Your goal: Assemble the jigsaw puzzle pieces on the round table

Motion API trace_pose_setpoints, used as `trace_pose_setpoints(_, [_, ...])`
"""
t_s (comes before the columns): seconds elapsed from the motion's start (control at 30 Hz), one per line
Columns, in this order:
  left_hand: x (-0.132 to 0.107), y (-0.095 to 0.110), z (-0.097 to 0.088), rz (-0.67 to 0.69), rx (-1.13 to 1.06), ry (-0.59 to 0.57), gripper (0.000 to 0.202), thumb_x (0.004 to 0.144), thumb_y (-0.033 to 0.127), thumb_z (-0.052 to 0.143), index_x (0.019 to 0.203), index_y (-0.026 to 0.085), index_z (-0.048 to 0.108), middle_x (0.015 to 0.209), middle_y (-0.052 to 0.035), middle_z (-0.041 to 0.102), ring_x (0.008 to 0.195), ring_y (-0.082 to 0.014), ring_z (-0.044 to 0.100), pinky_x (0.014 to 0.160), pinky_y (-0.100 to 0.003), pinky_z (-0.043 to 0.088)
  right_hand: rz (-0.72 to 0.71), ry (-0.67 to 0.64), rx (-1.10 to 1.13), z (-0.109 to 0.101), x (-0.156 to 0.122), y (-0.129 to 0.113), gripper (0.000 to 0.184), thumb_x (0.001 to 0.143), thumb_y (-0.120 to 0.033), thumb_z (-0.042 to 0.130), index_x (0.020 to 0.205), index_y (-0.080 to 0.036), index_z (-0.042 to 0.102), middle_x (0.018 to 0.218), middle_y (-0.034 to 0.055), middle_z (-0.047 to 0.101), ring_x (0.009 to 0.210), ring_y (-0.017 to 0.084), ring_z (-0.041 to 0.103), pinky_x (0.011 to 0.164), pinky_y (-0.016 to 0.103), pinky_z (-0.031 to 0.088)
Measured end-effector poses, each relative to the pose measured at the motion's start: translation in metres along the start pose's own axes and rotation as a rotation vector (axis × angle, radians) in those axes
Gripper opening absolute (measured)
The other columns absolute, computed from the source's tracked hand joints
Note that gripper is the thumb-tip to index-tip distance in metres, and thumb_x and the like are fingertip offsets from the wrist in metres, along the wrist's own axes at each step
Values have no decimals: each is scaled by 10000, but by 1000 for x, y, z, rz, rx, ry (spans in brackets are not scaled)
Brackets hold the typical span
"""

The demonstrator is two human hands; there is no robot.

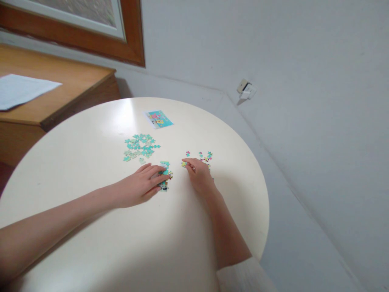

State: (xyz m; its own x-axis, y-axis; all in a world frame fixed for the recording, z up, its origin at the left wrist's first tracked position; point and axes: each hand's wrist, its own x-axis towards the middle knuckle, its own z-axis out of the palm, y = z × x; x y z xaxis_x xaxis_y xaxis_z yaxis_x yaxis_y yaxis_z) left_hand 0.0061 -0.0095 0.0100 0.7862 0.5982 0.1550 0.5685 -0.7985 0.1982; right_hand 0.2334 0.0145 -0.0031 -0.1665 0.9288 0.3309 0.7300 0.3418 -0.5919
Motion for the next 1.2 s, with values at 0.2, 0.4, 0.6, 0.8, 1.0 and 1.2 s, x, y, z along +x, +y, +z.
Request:
trace_pose_setpoints(0.2, [0, 0, 0, -2, 0, -4, 380, 887, 228, 386, 1258, 178, 452, 1216, -141, 477, 1145, -258, 441, 998, -477, 321, -8, -8, -10, 0, 0, 1, 262, 785, -155, 459, 924, -213, 674, 931, 50, 695, 831, 168, 624, 775, 311, 472])
trace_pose_setpoints(0.4, [0, 0, 0, 3, 4, -10, 382, 889, 230, 384, 1262, 176, 449, 1220, -142, 473, 1142, -256, 442, 998, -471, 321, -20, -25, -19, 0, 0, 1, 269, 793, -153, 447, 931, -194, 673, 902, 63, 687, 810, 170, 619, 774, 313, 464])
trace_pose_setpoints(0.6, [0, 0, 0, 0, 6, -7, 378, 883, 227, 400, 1252, 174, 457, 1216, -141, 473, 1140, -255, 444, 996, -468, 326, -59, -17, -23, 0, 0, 2, 275, 800, -142, 434, 926, -193, 673, 861, 56, 678, 799, 167, 609, 762, 306, 461])
trace_pose_setpoints(0.8, [0, 1, -1, -5, 1, -21, 378, 885, 226, 394, 1253, 171, 461, 1218, -143, 473, 1139, -255, 444, 995, -475, 325, -83, -15, -31, 1, 0, 4, 278, 810, -132, 427, 930, -196, 669, 862, 53, 671, 789, 161, 606, 754, 295, 459])
trace_pose_setpoints(1.0, [0, 1, -1, -6, -1, -16, 375, 885, 225, 394, 1250, 174, 462, 1216, -139, 479, 1143, -253, 442, 998, -471, 323, -108, -10, -45, 1, 0, 6, 273, 821, -139, 425, 926, -188, 672, 842, 55, 670, 777, 161, 599, 739, 292, 457])
trace_pose_setpoints(1.2, [1, 1, 0, -7, 6, -11, 373, 883, 227, 395, 1246, 174, 463, 1210, -139, 480, 1135, -253, 447, 990, -467, 332, -116, -9, -51, 1, 0, 4, 282, 821, -127, 421, 927, -182, 676, 818, 54, 663, 766, 156, 596, 719, 278, 458])
